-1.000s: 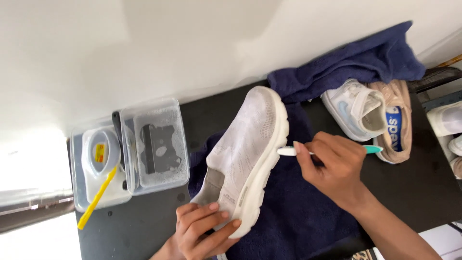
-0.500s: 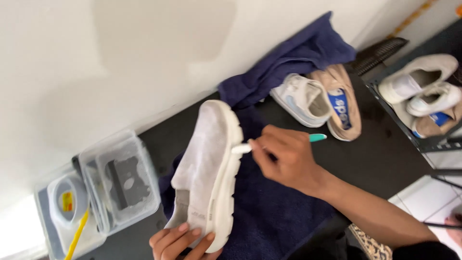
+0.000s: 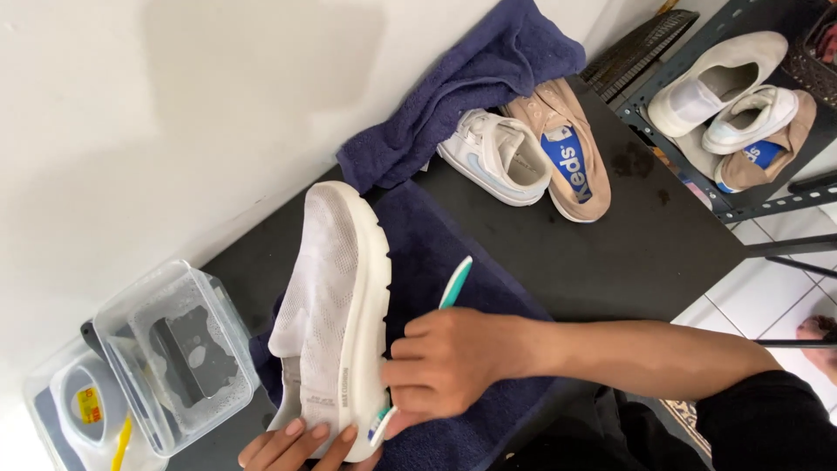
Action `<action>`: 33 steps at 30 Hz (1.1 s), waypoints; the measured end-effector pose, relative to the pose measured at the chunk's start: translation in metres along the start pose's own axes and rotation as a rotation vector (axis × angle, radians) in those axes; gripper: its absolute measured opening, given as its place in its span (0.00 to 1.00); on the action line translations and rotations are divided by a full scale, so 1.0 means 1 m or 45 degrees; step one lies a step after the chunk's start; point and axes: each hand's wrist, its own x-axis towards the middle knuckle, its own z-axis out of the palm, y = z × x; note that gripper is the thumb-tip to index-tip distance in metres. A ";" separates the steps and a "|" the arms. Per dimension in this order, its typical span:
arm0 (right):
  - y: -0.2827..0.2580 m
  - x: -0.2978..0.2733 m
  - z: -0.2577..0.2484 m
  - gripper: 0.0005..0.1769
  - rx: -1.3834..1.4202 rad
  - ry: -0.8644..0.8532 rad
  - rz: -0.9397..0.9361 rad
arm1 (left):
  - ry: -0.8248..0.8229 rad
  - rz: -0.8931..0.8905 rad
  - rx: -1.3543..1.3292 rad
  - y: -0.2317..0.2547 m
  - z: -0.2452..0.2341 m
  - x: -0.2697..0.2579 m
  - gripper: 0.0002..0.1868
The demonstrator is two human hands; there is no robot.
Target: Brushing the upper and sole of a white shoe using a toothbrush and soapy water to remove dirt.
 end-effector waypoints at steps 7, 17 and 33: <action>0.001 -0.005 0.003 0.31 -0.014 0.047 0.065 | -0.151 -0.121 -0.059 0.005 -0.008 0.002 0.19; 0.021 -0.008 -0.009 0.30 -0.386 0.111 0.361 | -0.022 -0.049 -0.022 0.001 -0.003 -0.005 0.22; -0.016 0.006 0.009 0.27 -0.048 -0.044 0.202 | 0.031 -0.215 -0.086 0.016 -0.007 0.040 0.16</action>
